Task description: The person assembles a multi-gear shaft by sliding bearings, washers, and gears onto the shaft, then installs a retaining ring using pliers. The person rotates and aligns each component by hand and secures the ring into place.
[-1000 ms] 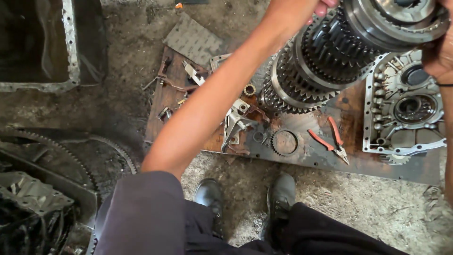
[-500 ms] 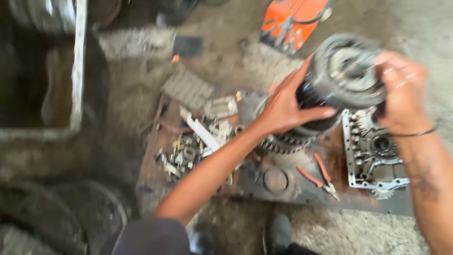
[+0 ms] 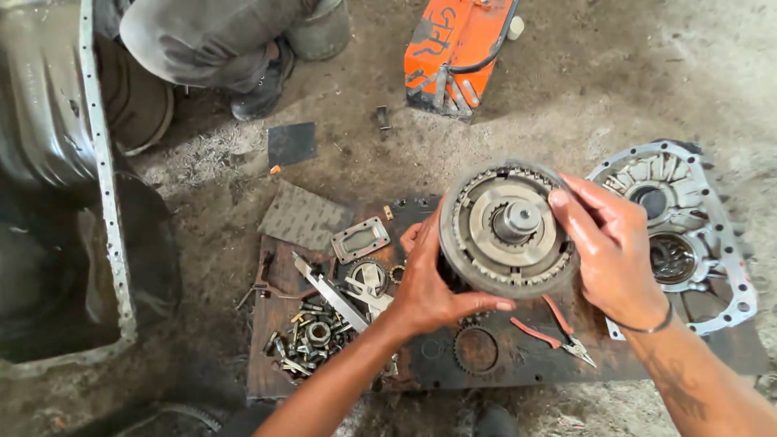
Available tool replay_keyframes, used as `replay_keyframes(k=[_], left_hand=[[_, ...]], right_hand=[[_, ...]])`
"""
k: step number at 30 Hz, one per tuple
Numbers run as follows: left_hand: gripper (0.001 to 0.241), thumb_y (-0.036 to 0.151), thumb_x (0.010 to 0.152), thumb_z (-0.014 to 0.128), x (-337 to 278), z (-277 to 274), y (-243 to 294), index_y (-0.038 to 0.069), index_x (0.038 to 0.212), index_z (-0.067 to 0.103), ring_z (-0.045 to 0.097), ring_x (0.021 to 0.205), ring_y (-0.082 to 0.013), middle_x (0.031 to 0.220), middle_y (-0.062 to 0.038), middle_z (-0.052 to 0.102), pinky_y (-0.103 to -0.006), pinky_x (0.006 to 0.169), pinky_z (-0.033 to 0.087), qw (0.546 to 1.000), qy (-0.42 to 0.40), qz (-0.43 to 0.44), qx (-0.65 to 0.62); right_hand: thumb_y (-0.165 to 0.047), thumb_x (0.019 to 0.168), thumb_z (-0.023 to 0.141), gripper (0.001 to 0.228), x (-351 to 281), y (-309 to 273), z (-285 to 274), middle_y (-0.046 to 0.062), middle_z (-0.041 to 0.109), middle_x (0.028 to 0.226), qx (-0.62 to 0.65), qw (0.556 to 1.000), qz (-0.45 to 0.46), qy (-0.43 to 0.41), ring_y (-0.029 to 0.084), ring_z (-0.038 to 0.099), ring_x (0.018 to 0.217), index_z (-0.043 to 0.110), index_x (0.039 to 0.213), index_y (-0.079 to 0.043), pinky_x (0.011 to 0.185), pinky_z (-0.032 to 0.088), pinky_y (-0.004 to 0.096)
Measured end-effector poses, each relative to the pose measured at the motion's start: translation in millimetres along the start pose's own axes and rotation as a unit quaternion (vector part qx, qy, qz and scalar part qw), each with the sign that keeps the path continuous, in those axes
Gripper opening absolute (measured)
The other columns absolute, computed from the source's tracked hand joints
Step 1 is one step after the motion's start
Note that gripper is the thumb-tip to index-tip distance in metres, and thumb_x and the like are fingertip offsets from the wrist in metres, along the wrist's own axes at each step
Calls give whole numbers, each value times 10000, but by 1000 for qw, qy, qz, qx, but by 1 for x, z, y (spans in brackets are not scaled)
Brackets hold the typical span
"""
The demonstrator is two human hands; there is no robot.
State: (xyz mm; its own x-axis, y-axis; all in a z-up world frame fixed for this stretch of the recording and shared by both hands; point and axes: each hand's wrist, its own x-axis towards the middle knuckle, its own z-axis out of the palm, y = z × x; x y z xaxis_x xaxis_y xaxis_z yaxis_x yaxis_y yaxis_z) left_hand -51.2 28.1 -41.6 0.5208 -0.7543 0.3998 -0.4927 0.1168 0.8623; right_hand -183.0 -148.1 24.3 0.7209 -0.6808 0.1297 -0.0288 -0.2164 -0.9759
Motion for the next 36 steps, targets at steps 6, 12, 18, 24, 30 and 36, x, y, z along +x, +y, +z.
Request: replay_keyframes(k=[6, 12, 18, 24, 30, 36], left_hand=[[1183, 392, 644, 968, -4, 10, -4, -30, 1587, 392, 484, 1484, -327, 1527, -181, 563, -460, 1277, 309, 999, 16, -38, -29], [1141, 332, 676, 972, -9, 16, -6, -45, 1586, 396, 526, 1448, -323, 1510, -185, 567, -451, 1266, 348, 998, 52, -19, -28], [1094, 335, 703, 975, -11, 18, -8, -51, 1560, 415, 552, 1428, -320, 1489, -184, 583, -441, 1255, 364, 998, 60, -2, -15], [1113, 354, 683, 970, -9, 17, -9, -59, 1560, 423, 549, 1419, -344, 1493, -205, 563, -466, 1244, 361, 998, 63, 11, -5], [1050, 355, 690, 975, -8, 16, -9, -62, 1497, 450, 566, 1413, -340, 1490, -206, 575, -467, 1237, 377, 999, 50, -2, -10], [1083, 342, 671, 979, -8, 15, -8, -59, 1530, 456, 573, 1392, -351, 1478, -214, 574, -471, 1224, 396, 998, 58, 12, -18]], right_hand=[[-114, 1040, 580, 341, 3, -5, -2, 59, 721, 1135, -26, 999, 31, -7, 55, 607, 992, 634, 1322, 69, 848, 508, 206], [-72, 1022, 595, 341, 2, 0, -8, 64, 731, 1086, -92, 995, 40, -14, 50, 589, 905, 631, 1335, 59, 768, 505, 200], [-57, 1020, 598, 361, 1, -2, -11, 44, 716, 1046, -93, 992, 82, -22, 45, 563, 823, 642, 1364, 40, 668, 466, 196], [-89, 1014, 605, 366, 5, -6, -11, 61, 730, 1044, -141, 987, 58, -40, 42, 598, 874, 638, 1355, 37, 732, 498, 196], [-131, 1023, 623, 357, 6, -8, -13, 74, 761, 999, -197, 978, 51, -38, 45, 602, 812, 652, 1344, 23, 686, 508, 215], [-144, 1014, 634, 350, 10, -22, -9, 83, 771, 950, -242, 968, 53, -44, 48, 592, 756, 657, 1326, 13, 618, 508, 240]])
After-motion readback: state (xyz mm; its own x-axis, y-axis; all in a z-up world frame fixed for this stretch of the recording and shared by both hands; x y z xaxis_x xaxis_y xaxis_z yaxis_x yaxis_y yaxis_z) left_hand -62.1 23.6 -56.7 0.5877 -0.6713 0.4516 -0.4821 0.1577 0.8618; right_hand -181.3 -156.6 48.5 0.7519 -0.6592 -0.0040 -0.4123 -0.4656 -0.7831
